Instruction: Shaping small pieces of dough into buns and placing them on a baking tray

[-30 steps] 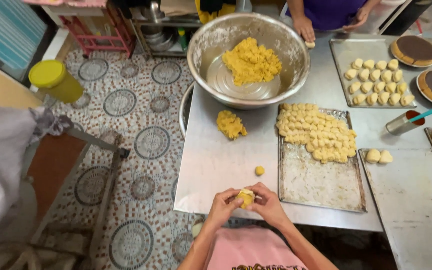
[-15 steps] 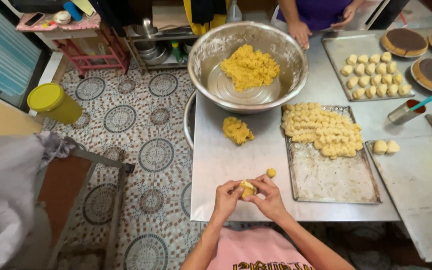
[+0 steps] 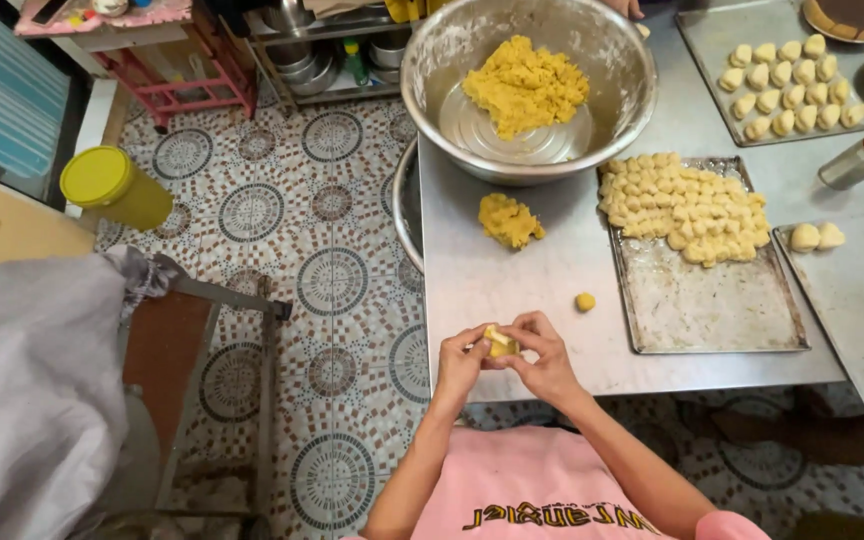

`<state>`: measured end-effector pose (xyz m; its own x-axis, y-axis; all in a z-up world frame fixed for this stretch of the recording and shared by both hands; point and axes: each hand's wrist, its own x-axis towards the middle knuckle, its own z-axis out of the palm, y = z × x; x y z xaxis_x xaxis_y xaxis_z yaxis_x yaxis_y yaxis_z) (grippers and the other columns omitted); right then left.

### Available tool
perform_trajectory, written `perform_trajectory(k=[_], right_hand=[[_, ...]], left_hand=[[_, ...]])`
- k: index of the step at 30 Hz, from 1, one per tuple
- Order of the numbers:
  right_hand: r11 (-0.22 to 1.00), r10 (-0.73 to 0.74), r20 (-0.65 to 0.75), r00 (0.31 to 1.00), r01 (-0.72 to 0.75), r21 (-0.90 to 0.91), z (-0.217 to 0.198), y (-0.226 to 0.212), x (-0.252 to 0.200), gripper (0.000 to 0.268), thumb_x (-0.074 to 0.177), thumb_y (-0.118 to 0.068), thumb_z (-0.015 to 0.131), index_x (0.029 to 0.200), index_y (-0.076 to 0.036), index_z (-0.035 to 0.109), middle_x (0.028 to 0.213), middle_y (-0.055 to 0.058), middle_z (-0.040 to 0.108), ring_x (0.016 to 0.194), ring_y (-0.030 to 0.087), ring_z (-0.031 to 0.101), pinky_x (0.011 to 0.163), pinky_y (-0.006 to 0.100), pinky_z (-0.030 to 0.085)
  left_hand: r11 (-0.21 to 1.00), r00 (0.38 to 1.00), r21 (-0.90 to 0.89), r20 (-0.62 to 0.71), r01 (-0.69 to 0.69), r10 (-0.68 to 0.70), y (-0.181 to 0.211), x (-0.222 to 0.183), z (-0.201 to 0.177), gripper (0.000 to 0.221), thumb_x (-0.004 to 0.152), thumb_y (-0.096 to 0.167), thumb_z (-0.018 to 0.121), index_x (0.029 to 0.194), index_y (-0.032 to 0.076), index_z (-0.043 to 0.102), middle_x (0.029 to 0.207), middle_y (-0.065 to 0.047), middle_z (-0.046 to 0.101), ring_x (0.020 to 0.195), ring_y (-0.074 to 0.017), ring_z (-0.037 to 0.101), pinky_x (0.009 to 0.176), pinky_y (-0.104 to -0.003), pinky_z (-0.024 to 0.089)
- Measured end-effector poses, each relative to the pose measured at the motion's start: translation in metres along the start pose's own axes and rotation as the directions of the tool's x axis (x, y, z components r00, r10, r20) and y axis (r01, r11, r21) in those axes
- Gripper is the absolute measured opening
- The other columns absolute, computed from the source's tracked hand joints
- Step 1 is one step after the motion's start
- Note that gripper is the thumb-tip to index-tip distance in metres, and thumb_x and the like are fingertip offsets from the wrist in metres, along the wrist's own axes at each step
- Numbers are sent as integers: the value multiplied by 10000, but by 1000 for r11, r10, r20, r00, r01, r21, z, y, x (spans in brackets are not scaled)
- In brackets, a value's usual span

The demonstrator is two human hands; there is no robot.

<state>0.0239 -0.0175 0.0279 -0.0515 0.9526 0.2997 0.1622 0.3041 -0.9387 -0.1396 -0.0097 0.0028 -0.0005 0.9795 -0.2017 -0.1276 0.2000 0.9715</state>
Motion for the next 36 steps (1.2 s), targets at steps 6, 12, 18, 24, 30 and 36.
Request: perform_trajectory(k=[6, 12, 18, 24, 30, 36], right_hand=[[992, 54, 26, 998, -57, 114, -23, 0, 7, 390, 772, -51, 880, 1156, -43, 807, 1007, 102, 583, 818, 168, 618, 688, 298, 636], [993, -58, 24, 998, 55, 105, -53, 25, 2, 310, 798, -88, 874, 1102, -56, 823, 928, 94, 568, 725, 169, 627, 634, 309, 623], [972, -42, 92, 995, 19, 234, -86, 19, -3, 390, 801, -196, 876, 1141, -29, 787, 967, 100, 543, 771, 194, 606, 689, 315, 594], [339, 524, 377, 764, -593, 731, -102, 1, 9, 342, 756, 49, 816, 1084, 17, 725, 970, 96, 692, 782, 212, 721, 622, 329, 621], [653, 449, 184, 875, -461, 601, -103, 0, -7, 293, 786, 28, 835, 1064, 69, 753, 901, 83, 576, 692, 144, 645, 560, 272, 628], [957, 42, -39, 998, -29, 290, -105, 24, -8, 326, 846, -110, 846, 1147, 0, 786, 959, 121, 620, 871, 183, 637, 771, 292, 582]], left_hand=[[965, 994, -249, 95, 80, -58, 31, -17, 24, 367, 961, -71, 577, 1317, -76, 664, 1029, -232, 608, 863, -385, 716, 730, -515, 671], [993, 998, -115, 55, 21, -15, -2, -12, 48, 321, 952, -60, 631, 1264, -57, 707, 1016, -232, 654, 828, -390, 744, 677, -506, 684], [993, 996, -118, -84, -7, -3, 8, -37, 85, 447, 938, -2, 665, 1377, -42, 592, 927, -189, 706, 722, -249, 730, 653, -426, 686], [937, 946, -137, -90, -322, 312, 44, -48, 131, 817, 810, 229, 848, 1501, 19, 467, 1050, -109, 645, 984, -185, 614, 891, -332, 527], [883, 851, -28, -285, -468, 441, 60, -48, 186, 374, 1090, 285, 457, 1042, -27, 657, 1104, -225, 744, 1181, -393, 699, 1025, -491, 565], [838, 940, -501, -339, -215, 39, 16, -19, 196, 368, 1109, 322, 450, 1073, -14, 595, 1065, -274, 721, 1101, -400, 714, 990, -517, 564]])
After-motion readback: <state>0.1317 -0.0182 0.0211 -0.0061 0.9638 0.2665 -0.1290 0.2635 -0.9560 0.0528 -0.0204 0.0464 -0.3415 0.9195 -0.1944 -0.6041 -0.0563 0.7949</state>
